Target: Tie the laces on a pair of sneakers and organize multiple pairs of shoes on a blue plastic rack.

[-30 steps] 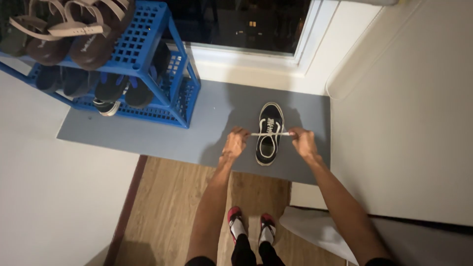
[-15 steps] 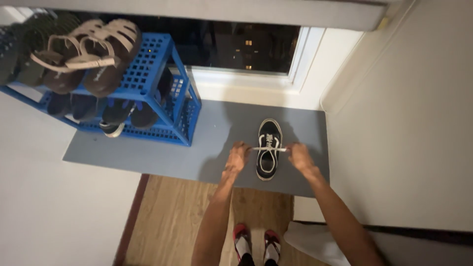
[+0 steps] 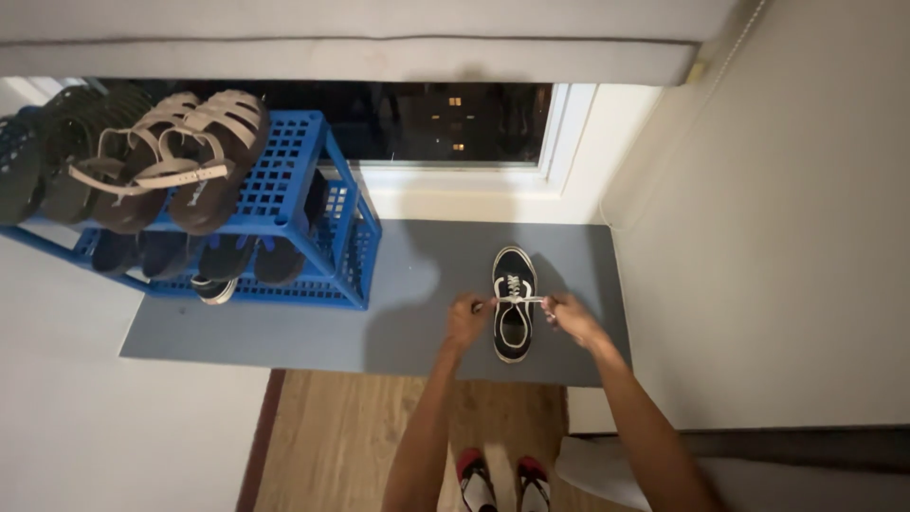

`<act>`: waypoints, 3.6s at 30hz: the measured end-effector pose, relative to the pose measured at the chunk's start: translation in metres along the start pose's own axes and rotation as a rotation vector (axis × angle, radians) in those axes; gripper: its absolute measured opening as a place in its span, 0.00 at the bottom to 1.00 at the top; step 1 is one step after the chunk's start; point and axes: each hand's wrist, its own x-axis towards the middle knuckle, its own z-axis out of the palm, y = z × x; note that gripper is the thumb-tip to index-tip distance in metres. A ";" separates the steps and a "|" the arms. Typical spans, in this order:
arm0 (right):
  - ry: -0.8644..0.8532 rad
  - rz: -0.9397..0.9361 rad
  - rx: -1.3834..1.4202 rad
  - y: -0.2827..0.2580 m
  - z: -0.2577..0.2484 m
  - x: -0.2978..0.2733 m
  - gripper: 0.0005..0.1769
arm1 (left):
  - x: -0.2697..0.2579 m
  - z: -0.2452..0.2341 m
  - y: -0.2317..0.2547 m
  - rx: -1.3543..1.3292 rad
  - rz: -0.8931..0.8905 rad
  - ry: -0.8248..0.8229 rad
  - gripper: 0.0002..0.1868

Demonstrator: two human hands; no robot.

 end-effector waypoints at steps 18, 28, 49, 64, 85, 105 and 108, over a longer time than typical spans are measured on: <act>-0.061 -0.064 0.796 -0.023 0.046 -0.018 0.12 | 0.014 0.034 0.001 -1.110 -0.434 -0.191 0.07; -0.166 -0.183 0.863 -0.024 0.055 -0.012 0.13 | 0.016 0.029 0.005 -1.026 -0.424 -0.282 0.10; 0.030 -0.345 0.440 -0.039 0.062 -0.007 0.10 | 0.024 0.046 -0.021 -0.760 0.041 -0.196 0.06; 0.166 -0.359 0.314 -0.056 0.067 -0.007 0.10 | 0.029 0.038 -0.005 -0.537 -0.031 -0.105 0.12; 0.102 -0.219 0.369 -0.079 0.066 -0.013 0.11 | 0.037 0.005 0.044 -0.258 0.315 -0.060 0.09; -0.028 -0.207 0.337 -0.090 0.064 -0.027 0.15 | 0.040 0.000 0.043 -0.224 0.390 -0.192 0.08; -0.018 -0.167 0.338 -0.089 0.063 -0.026 0.16 | 0.038 0.000 0.047 -0.227 0.299 -0.222 0.07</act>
